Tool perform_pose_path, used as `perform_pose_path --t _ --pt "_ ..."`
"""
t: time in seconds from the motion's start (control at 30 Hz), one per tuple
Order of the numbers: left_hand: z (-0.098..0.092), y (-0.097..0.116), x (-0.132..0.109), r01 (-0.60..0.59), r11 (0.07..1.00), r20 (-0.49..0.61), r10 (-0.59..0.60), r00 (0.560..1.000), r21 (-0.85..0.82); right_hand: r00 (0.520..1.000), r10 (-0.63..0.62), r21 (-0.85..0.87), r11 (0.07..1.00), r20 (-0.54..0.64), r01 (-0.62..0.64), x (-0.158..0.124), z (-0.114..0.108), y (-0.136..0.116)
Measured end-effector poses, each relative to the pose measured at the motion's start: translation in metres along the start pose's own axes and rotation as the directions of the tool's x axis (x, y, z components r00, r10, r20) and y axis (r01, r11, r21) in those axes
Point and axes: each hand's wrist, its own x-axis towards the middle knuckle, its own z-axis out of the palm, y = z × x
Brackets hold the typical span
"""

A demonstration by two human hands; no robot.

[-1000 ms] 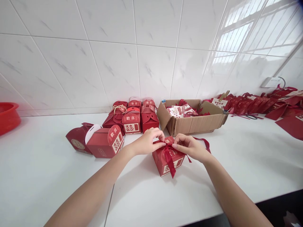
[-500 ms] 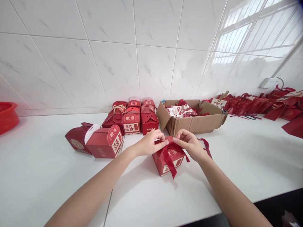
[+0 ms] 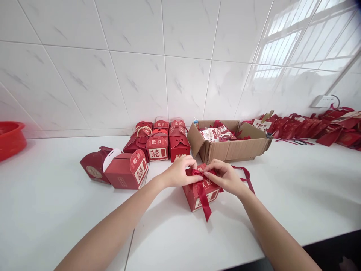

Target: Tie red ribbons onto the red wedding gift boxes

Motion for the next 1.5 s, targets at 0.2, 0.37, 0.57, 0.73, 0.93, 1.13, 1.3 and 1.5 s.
perform_pose_path --t 0.2,0.37,0.57,0.73,0.93,1.13,1.3,1.5 --pt "-0.002 0.003 -0.001 0.010 0.999 0.014 -0.011 1.000 0.042 0.998 -0.052 -0.041 0.998 0.047 0.054 -0.003 -0.002 -0.001" --pt "-0.006 0.005 -0.001 0.004 0.997 0.030 -0.006 1.000 0.079 0.996 -0.061 -0.052 0.997 0.061 0.064 -0.004 -0.001 0.000" --pt "-0.010 0.007 -0.002 0.031 0.994 0.033 -0.034 0.999 0.102 0.997 0.013 -0.002 1.000 0.076 -0.013 -0.004 0.002 -0.004" --pt "-0.009 0.009 -0.002 0.028 0.994 0.033 -0.031 0.999 0.103 0.993 0.078 0.061 0.995 0.084 -0.083 -0.003 0.004 -0.007" --pt "-0.009 0.009 -0.001 0.010 0.992 0.037 -0.015 0.999 0.126 0.988 0.120 0.034 0.992 0.098 -0.123 -0.002 0.004 -0.008" --pt "-0.006 0.002 0.000 0.040 0.999 0.021 -0.041 0.999 0.026 0.980 0.195 0.244 0.949 0.041 -0.199 0.000 0.000 -0.001" --pt "0.009 0.002 0.004 0.055 0.972 -0.103 -0.081 0.991 -0.229 0.979 0.201 0.502 0.845 0.027 -0.187 0.001 -0.004 0.003" --pt "0.022 0.009 0.005 0.075 0.907 -0.106 -0.130 0.986 -0.414 0.981 0.193 0.533 0.827 0.026 -0.177 0.001 -0.005 0.003"
